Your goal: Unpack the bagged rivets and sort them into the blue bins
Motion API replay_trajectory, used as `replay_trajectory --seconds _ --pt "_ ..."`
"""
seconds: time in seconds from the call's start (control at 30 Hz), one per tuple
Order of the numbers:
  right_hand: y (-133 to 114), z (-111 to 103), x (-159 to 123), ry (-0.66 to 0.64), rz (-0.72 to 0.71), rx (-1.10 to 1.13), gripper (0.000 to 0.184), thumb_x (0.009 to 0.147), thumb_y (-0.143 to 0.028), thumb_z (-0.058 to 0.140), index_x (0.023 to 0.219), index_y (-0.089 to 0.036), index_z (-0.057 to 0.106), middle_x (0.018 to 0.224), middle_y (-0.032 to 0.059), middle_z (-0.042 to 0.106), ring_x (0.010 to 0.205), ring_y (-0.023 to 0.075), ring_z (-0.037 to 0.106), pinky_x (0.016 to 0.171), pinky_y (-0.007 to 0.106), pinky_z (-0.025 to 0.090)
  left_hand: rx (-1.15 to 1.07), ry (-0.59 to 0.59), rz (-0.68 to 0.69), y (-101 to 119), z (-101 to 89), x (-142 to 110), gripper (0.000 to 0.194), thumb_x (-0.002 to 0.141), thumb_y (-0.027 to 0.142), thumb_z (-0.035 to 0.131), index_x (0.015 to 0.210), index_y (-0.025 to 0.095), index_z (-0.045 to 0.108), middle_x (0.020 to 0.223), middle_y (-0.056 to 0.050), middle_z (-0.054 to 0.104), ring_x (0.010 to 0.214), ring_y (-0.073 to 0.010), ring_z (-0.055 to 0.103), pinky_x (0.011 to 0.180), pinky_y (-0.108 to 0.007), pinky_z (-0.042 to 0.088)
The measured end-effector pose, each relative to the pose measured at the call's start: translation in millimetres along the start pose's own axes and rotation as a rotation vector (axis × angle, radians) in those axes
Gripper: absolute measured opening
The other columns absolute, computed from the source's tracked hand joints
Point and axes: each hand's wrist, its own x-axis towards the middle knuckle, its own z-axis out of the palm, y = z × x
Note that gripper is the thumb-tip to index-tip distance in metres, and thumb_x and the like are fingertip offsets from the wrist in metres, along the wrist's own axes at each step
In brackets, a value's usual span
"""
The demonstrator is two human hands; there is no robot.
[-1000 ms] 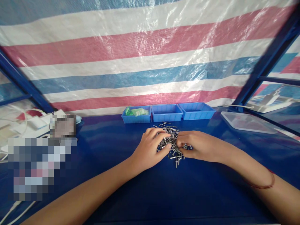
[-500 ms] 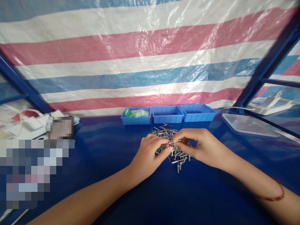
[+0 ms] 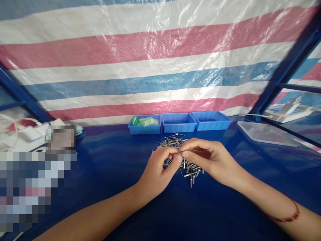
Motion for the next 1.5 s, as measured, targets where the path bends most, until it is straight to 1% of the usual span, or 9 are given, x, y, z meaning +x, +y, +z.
replay_trajectory --seconds 0.37,0.57,0.77,0.87,1.03,1.13,1.23,1.4,1.5 --pt "8 -5 2 0.010 -0.112 -0.409 0.015 0.087 -0.025 0.055 0.092 -0.022 0.069 0.089 0.0045 0.070 0.080 0.0157 0.065 0.071 0.028 0.052 -0.018 0.145 -0.043 -4 0.0 3 0.004 0.083 0.021 0.058 0.081 0.018 0.059 0.071 0.002 0.062 0.067 -0.0111 0.058 0.066 -0.023 0.044" --pt "9 -4 3 -0.048 -0.125 -0.483 0.020 0.091 -0.028 0.049 0.088 -0.020 0.067 0.086 0.0041 0.069 0.077 0.0149 0.064 0.070 0.026 0.050 0.002 0.143 -0.022 -4 -2.3 4 0.006 0.084 0.024 0.058 0.082 0.018 0.059 0.071 0.003 0.062 0.067 -0.0108 0.058 0.066 -0.022 0.043" --pt "24 -30 38 0.268 -0.164 -0.839 0.024 0.090 -0.030 0.048 0.090 -0.016 0.068 0.084 0.0077 0.069 0.072 0.0186 0.063 0.066 0.030 0.047 0.216 0.120 0.040 -21 -5.0 12 0.017 0.085 0.023 0.056 0.102 0.021 0.058 0.080 0.001 0.066 0.075 -0.0144 0.060 0.075 -0.030 0.042" --pt "38 -44 70 0.303 -0.146 -1.075 0.026 0.089 -0.024 0.045 0.091 -0.013 0.069 0.085 0.0113 0.068 0.075 0.0220 0.062 0.069 0.033 0.045 0.322 0.076 0.059 -30 -8.5 15 0.018 0.088 0.019 0.049 0.103 0.021 0.059 0.087 -0.001 0.066 0.080 -0.0160 0.060 0.076 -0.032 0.042" --pt "59 -46 94 0.203 -0.112 -1.134 0.025 0.086 -0.021 0.046 0.094 -0.010 0.068 0.088 0.0144 0.066 0.079 0.0245 0.062 0.073 0.035 0.044 0.361 0.014 0.038 -38 -14.7 15 0.021 0.089 0.014 0.043 0.098 0.021 0.061 0.097 -0.002 0.066 0.091 -0.0178 0.058 0.082 -0.034 0.042" --pt "55 -40 78 0.167 -0.132 -1.095 0.024 0.084 -0.020 0.047 0.098 -0.012 0.064 0.084 0.0098 0.064 0.073 0.0200 0.060 0.070 0.032 0.045 0.358 -0.006 0.035 -39 -14.6 15 0.021 0.087 0.011 0.045 0.095 0.021 0.061 0.098 -0.001 0.065 0.092 -0.0179 0.057 0.083 -0.034 0.042" --pt "36 -35 49 0.121 -0.179 -0.967 0.016 0.075 -0.012 0.048 0.085 -0.016 0.060 0.074 0.0031 0.061 0.064 0.0147 0.055 0.063 0.028 0.043 0.360 -0.009 0.034 -38 -12.7 15 0.020 0.085 0.011 0.047 0.094 0.022 0.061 0.097 -0.001 0.065 0.092 -0.0185 0.057 0.083 -0.035 0.041" --pt "10 -35 9 -0.331 -0.137 -0.753 0.012 0.069 -0.009 0.048 0.070 -0.020 0.052 0.068 -0.0012 0.057 0.060 0.0112 0.050 0.058 0.025 0.039 0.352 -0.016 0.029 -37 -10.8 15 0.019 0.084 0.012 0.048 0.093 0.022 0.062 0.097 -0.001 0.065 0.093 -0.0191 0.057 0.083 -0.035 0.041" --pt "10 -38 2 -0.430 -0.094 -0.819 0.009 0.067 -0.011 0.053 0.068 -0.020 0.052 0.067 -0.0014 0.055 0.062 0.0119 0.050 0.058 0.026 0.037 0.349 -0.020 0.024 -36 -11.3 15 0.019 0.085 0.012 0.048 0.093 0.022 0.062 0.097 -0.001 0.065 0.093 -0.0190 0.056 0.084 -0.035 0.041"
